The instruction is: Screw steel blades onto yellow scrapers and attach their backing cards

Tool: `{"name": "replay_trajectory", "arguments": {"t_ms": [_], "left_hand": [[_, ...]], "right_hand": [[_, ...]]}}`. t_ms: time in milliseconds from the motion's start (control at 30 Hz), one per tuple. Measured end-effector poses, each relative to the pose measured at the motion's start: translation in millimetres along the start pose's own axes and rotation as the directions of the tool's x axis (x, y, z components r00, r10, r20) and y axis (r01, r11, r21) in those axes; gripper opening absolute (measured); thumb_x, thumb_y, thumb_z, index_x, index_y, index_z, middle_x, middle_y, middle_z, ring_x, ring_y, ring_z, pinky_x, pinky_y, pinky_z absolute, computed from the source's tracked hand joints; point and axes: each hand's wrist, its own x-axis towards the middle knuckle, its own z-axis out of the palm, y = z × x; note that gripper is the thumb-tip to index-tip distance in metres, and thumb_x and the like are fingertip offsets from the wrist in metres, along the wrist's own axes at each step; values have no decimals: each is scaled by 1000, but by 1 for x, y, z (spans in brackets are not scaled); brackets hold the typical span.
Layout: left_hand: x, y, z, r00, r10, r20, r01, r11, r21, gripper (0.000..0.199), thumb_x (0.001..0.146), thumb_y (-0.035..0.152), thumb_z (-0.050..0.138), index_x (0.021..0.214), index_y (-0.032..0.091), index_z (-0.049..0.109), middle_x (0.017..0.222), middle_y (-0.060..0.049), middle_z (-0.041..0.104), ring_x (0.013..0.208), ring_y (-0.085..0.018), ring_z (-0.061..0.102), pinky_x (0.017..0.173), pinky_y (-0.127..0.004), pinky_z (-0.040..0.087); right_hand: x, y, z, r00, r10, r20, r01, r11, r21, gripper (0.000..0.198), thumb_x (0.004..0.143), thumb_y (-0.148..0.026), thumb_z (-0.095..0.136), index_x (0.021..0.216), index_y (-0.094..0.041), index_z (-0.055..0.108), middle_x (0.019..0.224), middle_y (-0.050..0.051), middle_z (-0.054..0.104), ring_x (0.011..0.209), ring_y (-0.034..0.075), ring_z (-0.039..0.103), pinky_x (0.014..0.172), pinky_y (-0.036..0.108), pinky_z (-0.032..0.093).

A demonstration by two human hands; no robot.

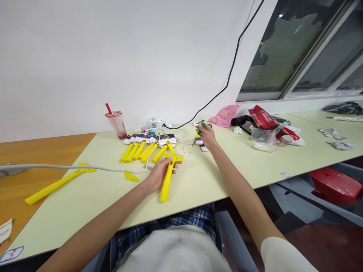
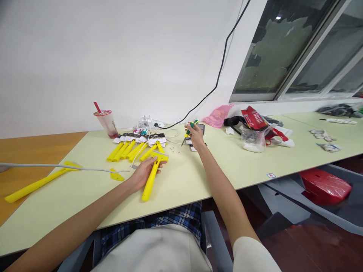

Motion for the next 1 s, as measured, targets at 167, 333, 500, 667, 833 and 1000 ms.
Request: {"name": "replay_trajectory", "arguments": {"t_ms": [167, 333, 500, 667, 833, 1000], "left_hand": [[0, 0, 0, 1000, -3, 23, 3, 1000, 19, 19, 97, 30, 77, 104, 13, 74, 119, -21, 82, 79, -17, 71, 65, -26, 60], [0, 1, 1, 1000, -18, 13, 18, 1000, 14, 16, 99, 28, 74, 104, 13, 72, 118, -22, 82, 79, -17, 70, 65, -25, 60], [-1, 3, 4, 1000, -14, 16, 13, 999, 33, 14, 102, 25, 69, 105, 12, 73, 118, -21, 82, 78, -16, 70, 64, -25, 60], [-1, 3, 4, 1000, -11, 13, 10, 999, 37, 14, 102, 25, 69, 105, 12, 72, 118, -22, 83, 77, -16, 70, 63, -25, 60], [0, 2, 3, 1000, -16, 2, 16, 999, 31, 14, 101, 26, 70, 105, 12, 71, 121, -22, 82, 77, -16, 71, 64, -24, 60], [-1, 1, 2, 1000, -9, 27, 8, 999, 34, 13, 101, 27, 72, 102, 14, 70, 119, -22, 83, 78, -17, 71, 65, -25, 61]], "right_hand": [[-10, 3, 13, 999, 10, 42, -16, 988, 152, 77, 67, -79, 89, 107, -28, 48, 123, 11, 80, 118, 26, 78, 101, 40, 62], [-16, 3, 23, 994, 2, 105, -28, 967, 255, 69, 65, -62, 102, 103, -28, 55, 111, 7, 84, 113, 27, 81, 104, 47, 64], [-20, 9, 29, 988, 58, 144, -91, 969, 229, 68, 61, -58, 105, 98, -27, 57, 105, 6, 86, 112, 28, 82, 103, 48, 66], [-25, 17, 39, 975, 121, 186, -161, 963, 218, 74, 52, -58, 108, 95, -26, 57, 107, 7, 86, 111, 28, 83, 100, 46, 67], [-29, 24, 46, 965, 151, 214, -198, 955, 222, 74, 52, -55, 109, 93, -26, 54, 109, 6, 86, 109, 26, 83, 104, 46, 67], [-29, 27, 47, 960, 169, 225, -219, 951, 220, 75, 52, -52, 110, 94, -26, 53, 110, 6, 86, 108, 24, 83, 104, 44, 67]]}}
